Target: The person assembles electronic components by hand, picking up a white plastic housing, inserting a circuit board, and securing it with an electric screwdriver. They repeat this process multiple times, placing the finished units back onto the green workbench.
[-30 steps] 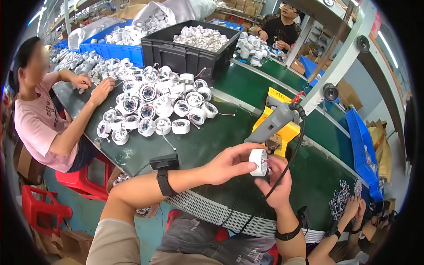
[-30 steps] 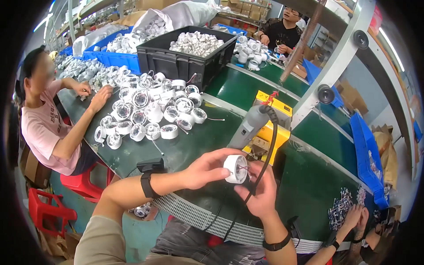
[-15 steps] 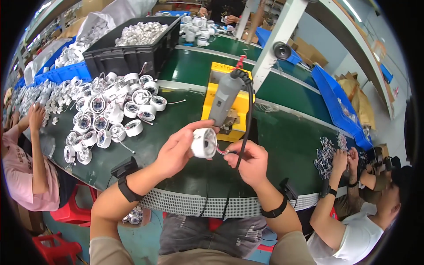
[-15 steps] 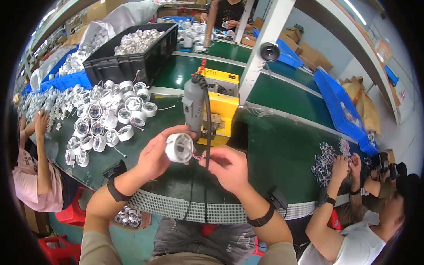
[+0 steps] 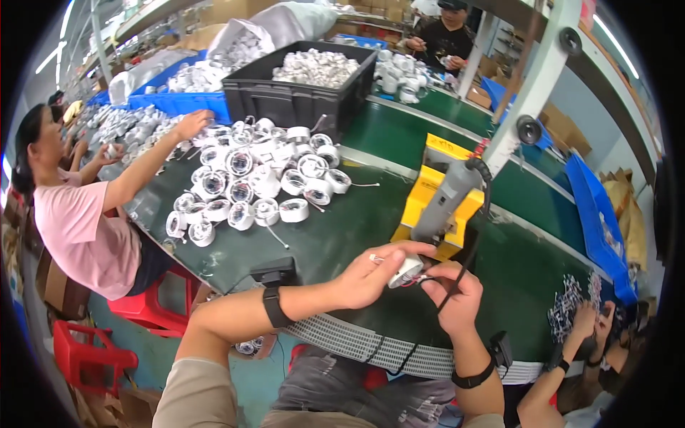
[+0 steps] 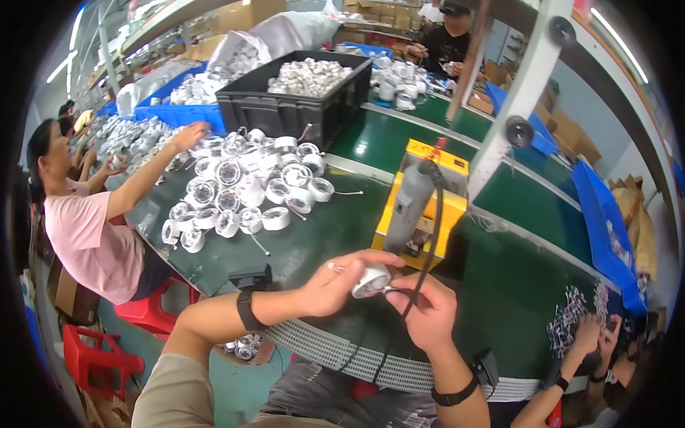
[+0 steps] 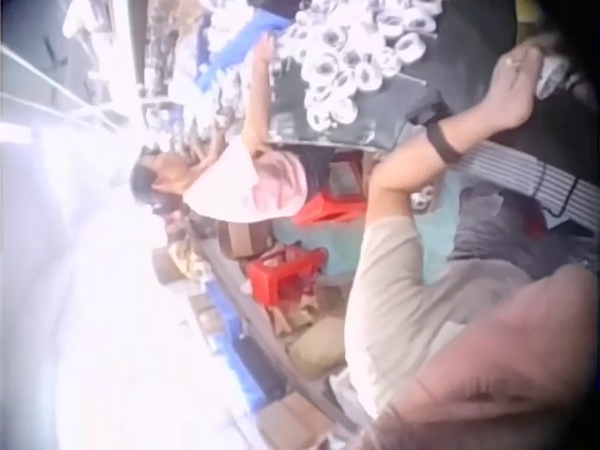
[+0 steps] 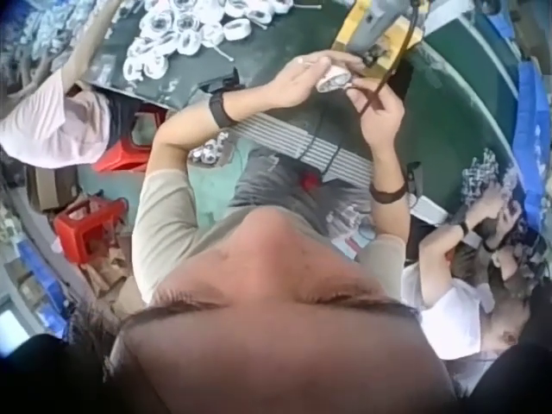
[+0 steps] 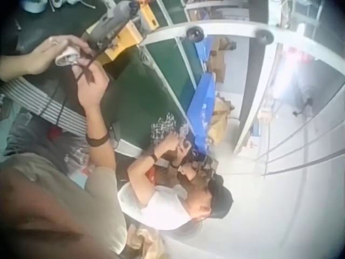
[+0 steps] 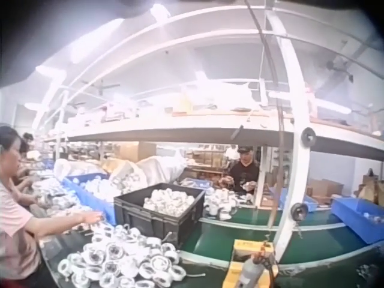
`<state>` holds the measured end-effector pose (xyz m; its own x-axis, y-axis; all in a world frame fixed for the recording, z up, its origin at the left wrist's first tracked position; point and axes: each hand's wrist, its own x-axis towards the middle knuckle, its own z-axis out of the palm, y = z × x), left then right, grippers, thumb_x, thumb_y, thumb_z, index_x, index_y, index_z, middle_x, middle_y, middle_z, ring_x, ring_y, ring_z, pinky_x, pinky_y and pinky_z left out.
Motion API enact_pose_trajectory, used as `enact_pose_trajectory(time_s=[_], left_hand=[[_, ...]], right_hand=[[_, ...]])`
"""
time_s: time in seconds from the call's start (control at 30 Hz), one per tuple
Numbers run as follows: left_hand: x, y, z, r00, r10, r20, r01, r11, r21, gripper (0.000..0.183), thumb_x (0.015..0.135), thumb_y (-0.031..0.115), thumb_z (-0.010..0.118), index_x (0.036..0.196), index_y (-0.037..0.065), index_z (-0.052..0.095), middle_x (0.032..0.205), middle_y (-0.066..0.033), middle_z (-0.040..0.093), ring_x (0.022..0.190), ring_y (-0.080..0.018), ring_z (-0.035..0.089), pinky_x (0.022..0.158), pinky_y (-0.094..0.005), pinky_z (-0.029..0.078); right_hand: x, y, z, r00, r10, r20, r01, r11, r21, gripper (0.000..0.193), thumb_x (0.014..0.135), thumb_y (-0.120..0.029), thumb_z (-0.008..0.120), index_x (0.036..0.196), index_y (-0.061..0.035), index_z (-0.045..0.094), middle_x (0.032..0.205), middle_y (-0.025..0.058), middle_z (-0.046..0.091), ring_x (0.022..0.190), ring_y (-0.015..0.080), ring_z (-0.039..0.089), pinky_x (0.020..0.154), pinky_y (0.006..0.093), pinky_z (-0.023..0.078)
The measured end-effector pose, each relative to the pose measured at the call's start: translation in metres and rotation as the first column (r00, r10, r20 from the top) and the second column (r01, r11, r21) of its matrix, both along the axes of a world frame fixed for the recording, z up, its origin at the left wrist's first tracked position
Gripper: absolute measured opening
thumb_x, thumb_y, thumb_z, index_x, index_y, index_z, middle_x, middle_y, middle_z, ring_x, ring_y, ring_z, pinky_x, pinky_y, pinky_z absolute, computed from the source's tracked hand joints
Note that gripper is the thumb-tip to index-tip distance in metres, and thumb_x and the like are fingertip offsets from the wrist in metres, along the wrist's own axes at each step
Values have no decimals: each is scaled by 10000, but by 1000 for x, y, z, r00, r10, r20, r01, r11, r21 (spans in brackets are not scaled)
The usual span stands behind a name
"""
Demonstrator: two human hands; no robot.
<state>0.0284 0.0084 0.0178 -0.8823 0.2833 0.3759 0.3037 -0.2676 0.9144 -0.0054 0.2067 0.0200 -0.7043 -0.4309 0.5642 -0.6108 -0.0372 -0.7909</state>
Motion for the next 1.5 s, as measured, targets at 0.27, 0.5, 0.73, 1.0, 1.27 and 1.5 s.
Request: enact_pose_trajectory(time_s=[0.27,0.5,0.73,1.0,1.27,1.5], left_hand=[[-3,3,-8,998,13,61,-23,985,169,625,1043,469,282,1375,-42,420,1330,-174,536,1231,-258,524,1052,-374,411],[-6,7,-7,967,-168,190,81,915,396,449,1051,314,392,1344,-18,465,1284,-136,553,1189,-202,527,1025,-342,415],[-7,10,-8,969,-182,169,105,915,389,422,1047,282,411,1355,-5,437,1289,-127,539,1218,-202,493,1052,-354,383],[-7,12,-17,986,-162,40,140,931,338,543,1021,326,457,1450,38,290,1449,-166,410,1325,-275,427,1107,-432,339],[2,-5,8,993,77,90,-48,957,-287,533,960,115,582,1438,-3,378,1245,-130,583,1066,-175,614,917,-295,511],[-15,-6,-11,922,97,374,2,967,-256,384,883,23,600,1246,-40,493,1074,-139,618,908,-192,662,767,-296,604]], right_hand=[[8,-23,4,976,4,220,7,999,-50,172,839,60,686,1007,50,650,901,110,663,757,175,665,692,290,567],[13,-25,3,978,-118,174,122,992,-13,200,783,49,756,968,32,681,916,89,701,801,147,684,711,264,563],[13,-24,4,954,-252,-160,264,962,61,202,724,9,814,879,8,684,854,81,680,749,167,674,691,280,540],[16,-33,-6,899,35,436,92,959,-267,394,816,0,749,1119,7,496,1140,92,554,1050,172,590,875,314,517],[-2,-19,-6,953,-176,247,178,984,15,236,840,29,688,1061,47,606,958,94,676,876,162,651,786,275,525],[-25,-39,13,840,-482,-248,497,868,-4,615,774,-47,761,1303,27,455,1050,105,638,876,179,633,819,296,505]])
